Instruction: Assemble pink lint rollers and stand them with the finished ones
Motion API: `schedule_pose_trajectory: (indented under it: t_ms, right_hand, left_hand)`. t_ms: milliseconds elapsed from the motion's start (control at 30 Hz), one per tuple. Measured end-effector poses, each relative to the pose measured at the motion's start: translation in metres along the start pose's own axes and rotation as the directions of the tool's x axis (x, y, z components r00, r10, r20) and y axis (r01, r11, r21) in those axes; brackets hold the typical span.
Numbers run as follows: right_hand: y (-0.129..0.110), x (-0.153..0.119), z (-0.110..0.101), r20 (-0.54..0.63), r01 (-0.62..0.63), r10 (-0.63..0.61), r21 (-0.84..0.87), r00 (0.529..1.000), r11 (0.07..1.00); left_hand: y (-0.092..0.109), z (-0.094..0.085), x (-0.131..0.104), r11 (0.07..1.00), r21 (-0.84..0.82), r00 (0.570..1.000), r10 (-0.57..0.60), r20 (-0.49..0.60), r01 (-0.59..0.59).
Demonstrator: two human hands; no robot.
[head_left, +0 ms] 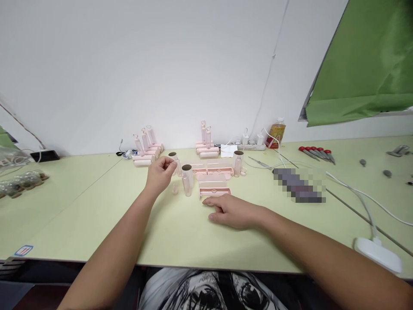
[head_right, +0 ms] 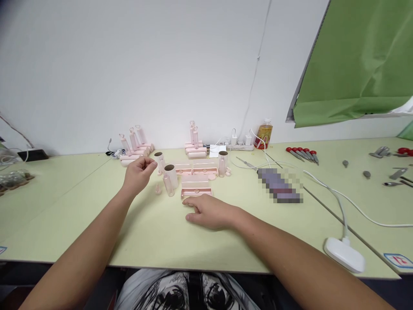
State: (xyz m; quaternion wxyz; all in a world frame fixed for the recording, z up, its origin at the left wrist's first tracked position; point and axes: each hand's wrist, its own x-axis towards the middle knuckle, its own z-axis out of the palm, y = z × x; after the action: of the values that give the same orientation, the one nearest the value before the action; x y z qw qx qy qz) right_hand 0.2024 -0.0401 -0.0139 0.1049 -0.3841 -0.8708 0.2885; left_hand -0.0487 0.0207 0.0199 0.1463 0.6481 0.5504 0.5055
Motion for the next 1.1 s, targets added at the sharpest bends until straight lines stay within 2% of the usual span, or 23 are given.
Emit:
schedule_pose_trajectory:
  t_ms: [467,733,833,933,1033,1100]
  right_hand:
    - [0.003,0.001,0.0,0.006,0.031,-0.031,0.004,1.0,1.0]
    - [0.003,0.0,0.003,-0.018,0.042,-0.042,0.027,0.999,0.999]
    - [0.002,0.002,0.004,-0.104,0.097,-0.091,0.051,0.99,0.994]
    - [0.001,0.004,0.004,-0.244,0.138,-0.112,0.094,0.963,0.986]
    - [0.003,0.005,0.003,-0.394,0.123,-0.052,0.157,0.918,0.98]
    - [0.004,0.006,0.001,-0.474,0.098,0.005,0.192,0.881,0.977]
  left_hand:
    - [0.0,-0.001,0.002,1.0,-0.026,0.999,0.007,-0.04,-0.008]
    - [-0.002,-0.002,0.004,1.0,0.03,0.996,-0.008,0.088,0.005]
    - [-0.007,-0.002,0.005,0.998,0.066,0.992,0.015,0.121,-0.023]
    - [-0.014,0.0,0.006,0.981,0.137,0.975,0.109,0.195,-0.137]
    - [-0.02,0.002,0.006,0.938,0.196,0.926,0.217,0.31,-0.286]
    - [-0.022,0.002,0.005,0.926,0.205,0.906,0.232,0.355,-0.318]
